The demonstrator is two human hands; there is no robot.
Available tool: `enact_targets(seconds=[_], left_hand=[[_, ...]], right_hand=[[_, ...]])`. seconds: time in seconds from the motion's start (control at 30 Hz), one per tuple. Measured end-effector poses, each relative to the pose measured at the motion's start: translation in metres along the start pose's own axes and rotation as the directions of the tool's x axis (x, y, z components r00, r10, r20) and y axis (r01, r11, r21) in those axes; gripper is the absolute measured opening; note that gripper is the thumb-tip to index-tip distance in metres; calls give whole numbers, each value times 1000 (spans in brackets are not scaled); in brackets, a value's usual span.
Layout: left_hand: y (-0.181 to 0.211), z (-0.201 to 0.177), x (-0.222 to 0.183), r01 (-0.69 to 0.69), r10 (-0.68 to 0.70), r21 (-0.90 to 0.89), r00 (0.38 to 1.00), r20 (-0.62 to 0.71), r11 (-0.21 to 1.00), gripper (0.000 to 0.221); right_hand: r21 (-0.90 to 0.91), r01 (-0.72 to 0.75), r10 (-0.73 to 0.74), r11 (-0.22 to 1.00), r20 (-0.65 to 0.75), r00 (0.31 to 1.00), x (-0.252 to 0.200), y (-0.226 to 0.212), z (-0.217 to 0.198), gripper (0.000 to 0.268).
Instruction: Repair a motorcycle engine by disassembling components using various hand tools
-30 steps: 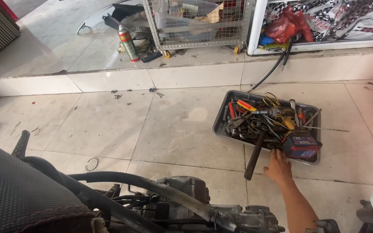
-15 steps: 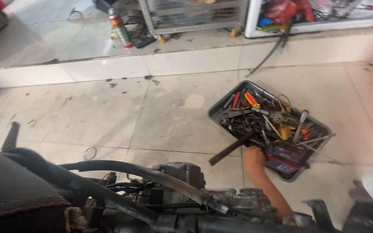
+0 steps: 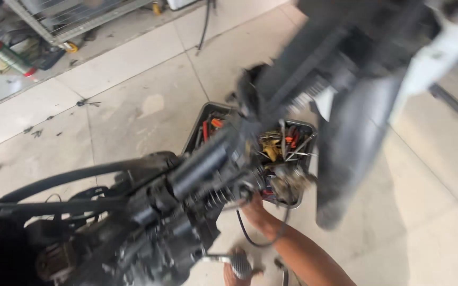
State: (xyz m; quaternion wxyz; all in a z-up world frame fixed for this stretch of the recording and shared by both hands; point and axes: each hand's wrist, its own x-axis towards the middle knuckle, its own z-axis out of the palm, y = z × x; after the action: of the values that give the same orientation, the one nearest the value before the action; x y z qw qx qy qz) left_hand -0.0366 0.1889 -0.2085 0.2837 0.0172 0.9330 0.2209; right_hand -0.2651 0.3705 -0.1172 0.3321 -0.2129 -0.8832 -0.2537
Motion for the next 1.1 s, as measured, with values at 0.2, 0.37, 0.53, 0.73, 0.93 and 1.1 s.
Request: enact_targets(seconds=[0.2,0.37,0.53,0.73,0.93,1.1], left_hand=[[11,-47,-70,41,-41,-20,999,17,999,52],[-74,-53,-166,112,-113,18,991,77,994,38],[-92,-123,-229,93,-173,382,968,182,920,36],[-25,-278,-339,88,-33,633,995,-97,769,47],[55,-357,-465,241,-183,315,962,-202,918,35],[50,-364,-470,268,-197,333,952,-232,904,37]], right_hand=[[535,396,-660,746,517,546,-112,57,-98,10],[615,419,-729,669,429,533,-168,122,-205,45],[984,-45,-515,171,128,848,-182,226,-251,27],[408,-847,132,340,871,473,-210,303,-127,36],[416,-754,-85,509,895,437,-228,287,-57,35],[367,-806,-174,464,930,323,-256,262,-115,34]])
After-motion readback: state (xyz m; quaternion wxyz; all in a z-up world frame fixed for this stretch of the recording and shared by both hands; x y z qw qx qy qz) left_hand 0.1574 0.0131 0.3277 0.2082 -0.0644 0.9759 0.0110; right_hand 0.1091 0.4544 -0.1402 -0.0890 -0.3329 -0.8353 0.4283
